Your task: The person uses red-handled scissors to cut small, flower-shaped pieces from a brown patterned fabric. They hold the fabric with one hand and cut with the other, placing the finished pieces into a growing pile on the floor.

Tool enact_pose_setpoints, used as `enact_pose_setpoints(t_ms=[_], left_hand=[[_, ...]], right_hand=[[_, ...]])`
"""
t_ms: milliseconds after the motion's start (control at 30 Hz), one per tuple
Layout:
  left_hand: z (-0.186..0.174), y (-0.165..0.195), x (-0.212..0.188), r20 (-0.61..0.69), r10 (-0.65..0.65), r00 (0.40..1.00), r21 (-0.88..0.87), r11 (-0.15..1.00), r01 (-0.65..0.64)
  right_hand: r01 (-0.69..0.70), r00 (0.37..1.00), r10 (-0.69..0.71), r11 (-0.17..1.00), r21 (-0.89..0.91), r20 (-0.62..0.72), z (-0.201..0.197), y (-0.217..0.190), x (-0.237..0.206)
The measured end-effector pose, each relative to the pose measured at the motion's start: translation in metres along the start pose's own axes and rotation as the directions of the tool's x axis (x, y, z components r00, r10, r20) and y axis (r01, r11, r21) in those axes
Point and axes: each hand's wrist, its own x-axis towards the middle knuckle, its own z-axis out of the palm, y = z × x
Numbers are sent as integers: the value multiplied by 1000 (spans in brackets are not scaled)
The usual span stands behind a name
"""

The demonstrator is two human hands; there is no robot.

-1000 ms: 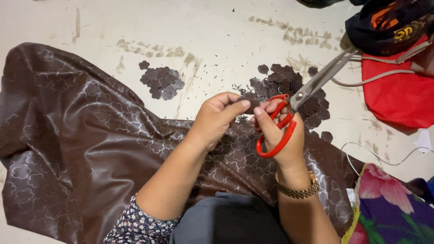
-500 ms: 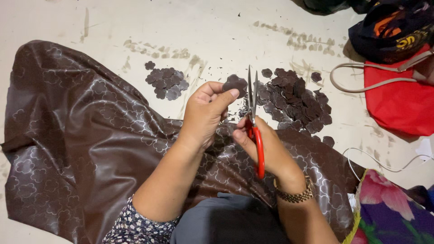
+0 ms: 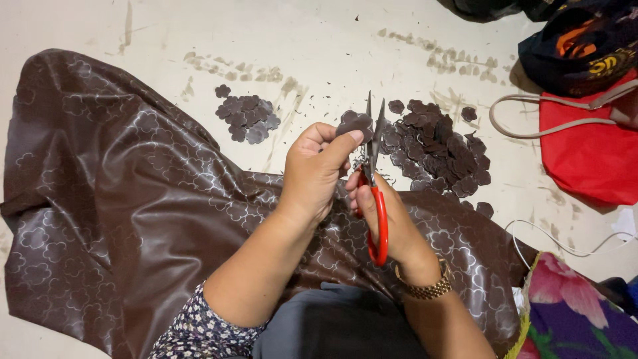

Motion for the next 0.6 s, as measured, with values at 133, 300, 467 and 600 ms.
enact_pose_setpoints(t_ms=[133, 300, 467, 600], left_hand=[[4, 2, -1, 7, 42, 999, 1, 999, -42], [6, 0, -2, -2, 44, 999, -5, 999, -45], [4, -2, -1, -23, 35, 999, -5, 999, -36], [5, -9, 3, -8, 54, 998, 3, 999, -54]], right_hand=[[30, 1000, -30, 999, 22, 5, 0, 1, 1], [32, 999, -32, 998, 50, -5, 2, 3, 2], [10, 1000, -9, 997, 72, -13, 4, 9, 2], [-5, 998, 9, 998, 69, -54, 3, 16, 1]])
